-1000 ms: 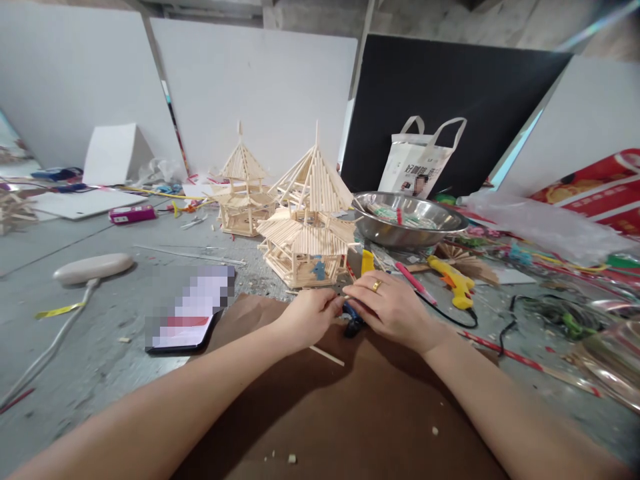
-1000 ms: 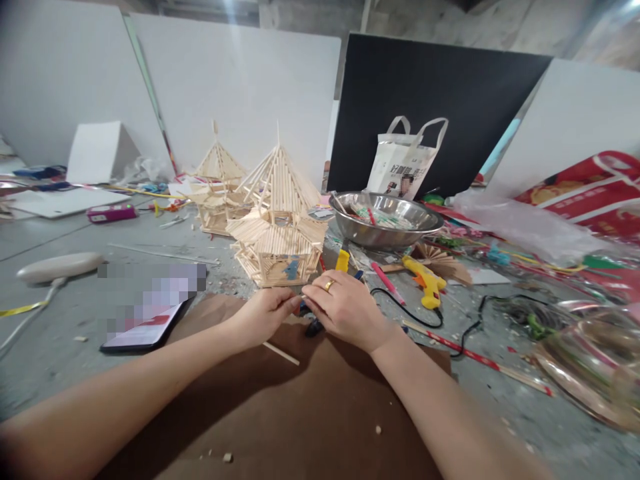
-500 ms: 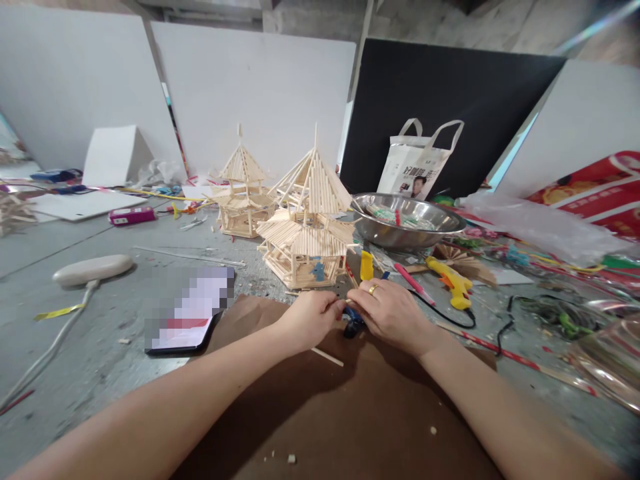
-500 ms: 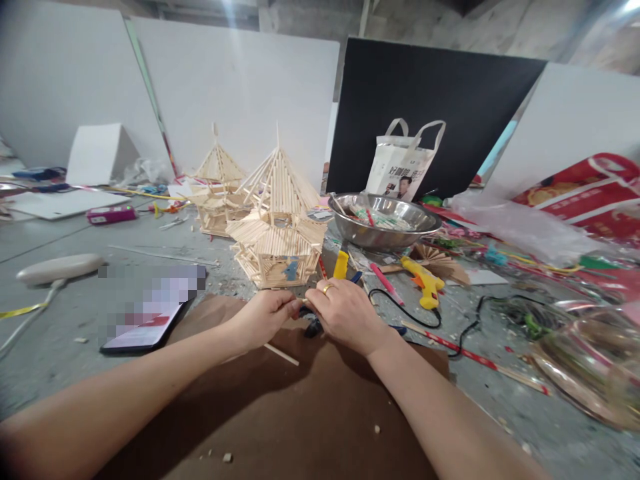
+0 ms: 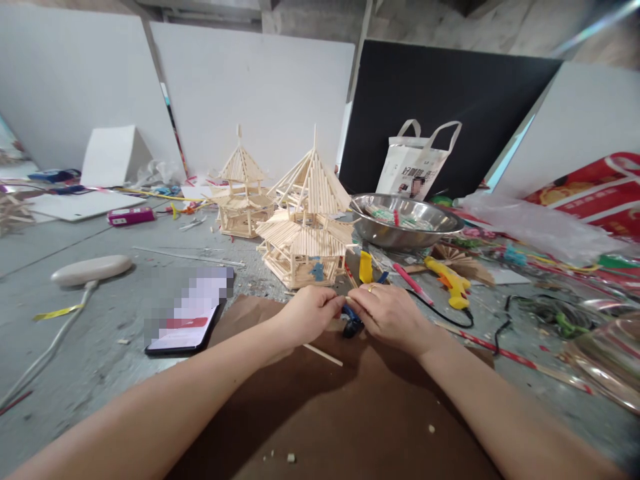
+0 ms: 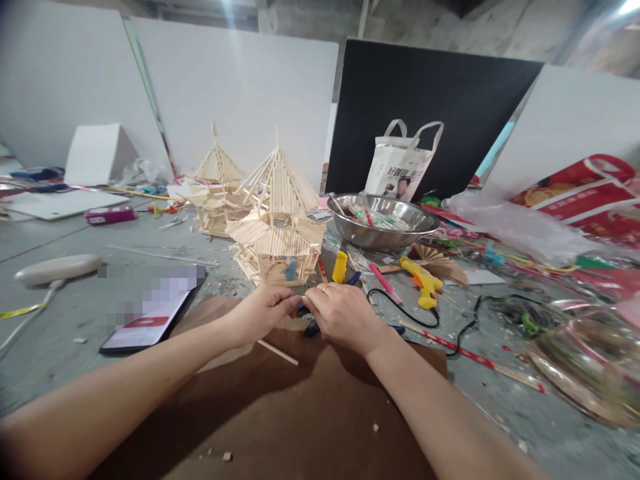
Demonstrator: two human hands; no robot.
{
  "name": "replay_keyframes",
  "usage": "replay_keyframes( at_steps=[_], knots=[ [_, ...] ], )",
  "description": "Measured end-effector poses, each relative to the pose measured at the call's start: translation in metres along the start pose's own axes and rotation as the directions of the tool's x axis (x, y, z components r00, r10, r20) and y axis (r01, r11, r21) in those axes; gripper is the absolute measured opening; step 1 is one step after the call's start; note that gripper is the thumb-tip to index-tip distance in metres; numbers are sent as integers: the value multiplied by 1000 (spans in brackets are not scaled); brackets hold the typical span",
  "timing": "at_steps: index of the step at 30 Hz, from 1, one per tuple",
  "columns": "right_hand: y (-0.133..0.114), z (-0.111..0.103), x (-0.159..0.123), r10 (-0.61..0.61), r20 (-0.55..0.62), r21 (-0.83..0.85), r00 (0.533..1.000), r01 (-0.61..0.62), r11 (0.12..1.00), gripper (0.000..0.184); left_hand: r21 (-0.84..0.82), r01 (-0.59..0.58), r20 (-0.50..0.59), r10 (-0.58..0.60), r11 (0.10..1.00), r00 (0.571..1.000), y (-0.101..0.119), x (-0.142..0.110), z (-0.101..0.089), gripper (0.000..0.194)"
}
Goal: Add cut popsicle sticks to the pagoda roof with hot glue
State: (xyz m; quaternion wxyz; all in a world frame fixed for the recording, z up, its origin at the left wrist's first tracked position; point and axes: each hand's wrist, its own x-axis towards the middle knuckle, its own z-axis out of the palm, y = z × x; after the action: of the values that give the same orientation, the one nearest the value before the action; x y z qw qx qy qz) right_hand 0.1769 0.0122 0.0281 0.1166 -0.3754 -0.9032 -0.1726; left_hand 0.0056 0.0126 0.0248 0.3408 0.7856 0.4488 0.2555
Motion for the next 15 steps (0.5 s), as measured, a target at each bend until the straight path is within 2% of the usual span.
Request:
replay_keyframes(
  at_steps=[3,5,8,10,12,15],
  knots=[
    [-1,-4,1,-58,100,105,993,48,993,33,108,-39,133,25,993,991,-3,0,-9,32],
    [-3,-8,2,-86,196,202,977,46,978,32,152,-85,246,46,985,968,-6,-1,-15,32],
    [-4,-15,4,-123,336,355,934,-4,935,29,165,-169,417,86,972,905,-9,-3,-20,33],
    [-2,-17,5,-120,390,413,913,-57,909,29,159,-221,493,116,962,862,-8,-4,-20,32],
    [5,-15,6,-57,406,443,912,-141,886,31,185,-250,501,128,950,856,-7,-5,-18,31],
    [15,-9,5,52,363,545,931,-257,798,30,332,-235,355,109,913,928,-7,-4,-16,35]
  ],
)
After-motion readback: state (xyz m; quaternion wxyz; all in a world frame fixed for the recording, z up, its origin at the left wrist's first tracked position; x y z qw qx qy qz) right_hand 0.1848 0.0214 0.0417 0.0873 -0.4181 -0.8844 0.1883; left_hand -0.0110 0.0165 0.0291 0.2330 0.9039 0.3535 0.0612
